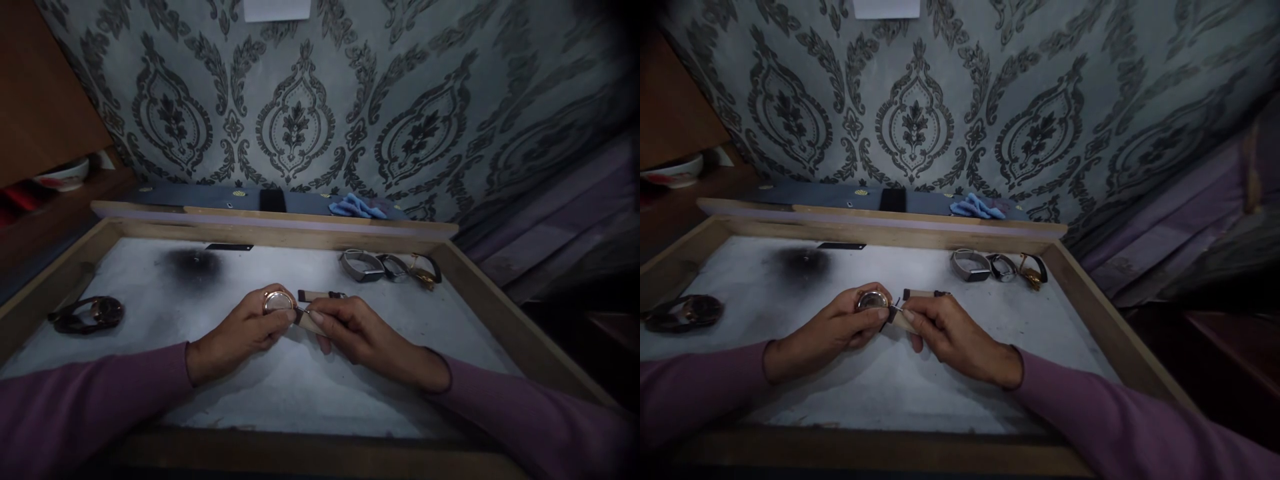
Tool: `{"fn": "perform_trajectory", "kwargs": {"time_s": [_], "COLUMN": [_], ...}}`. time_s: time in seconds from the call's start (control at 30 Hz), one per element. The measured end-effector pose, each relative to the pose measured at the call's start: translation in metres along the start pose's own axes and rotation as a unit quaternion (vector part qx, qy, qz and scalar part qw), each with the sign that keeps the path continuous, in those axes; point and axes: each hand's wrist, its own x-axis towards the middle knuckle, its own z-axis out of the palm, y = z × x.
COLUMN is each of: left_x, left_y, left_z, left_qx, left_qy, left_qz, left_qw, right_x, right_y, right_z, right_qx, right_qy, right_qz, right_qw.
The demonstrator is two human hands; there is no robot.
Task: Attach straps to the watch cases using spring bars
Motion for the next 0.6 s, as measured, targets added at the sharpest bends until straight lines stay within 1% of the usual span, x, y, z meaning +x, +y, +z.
{"fn": "perform_trajectory", "kwargs": {"time_s": [0.3,0.6], "left_x": [-0.0002,0.0001], "left_y": [-0.0039,-0.0008], "left_z": [0.0,0.0014], "left_qx": [-0.022,-0.015], "left_qy": [0.006,0.006], "left_qz": [0.002,-0.01], "left_qw": [1.0,1.0], "right_x": [0.0001,0.0006], "right_y": [-0.001,0.0006], "right_z": [-0.0012,-0.0002], "right_qx": [0.009,0.012], "right_qy": [-0.01,-0.012], "right_qz": [0.015,0.001], "right_qw": [1.0,1.0]}}
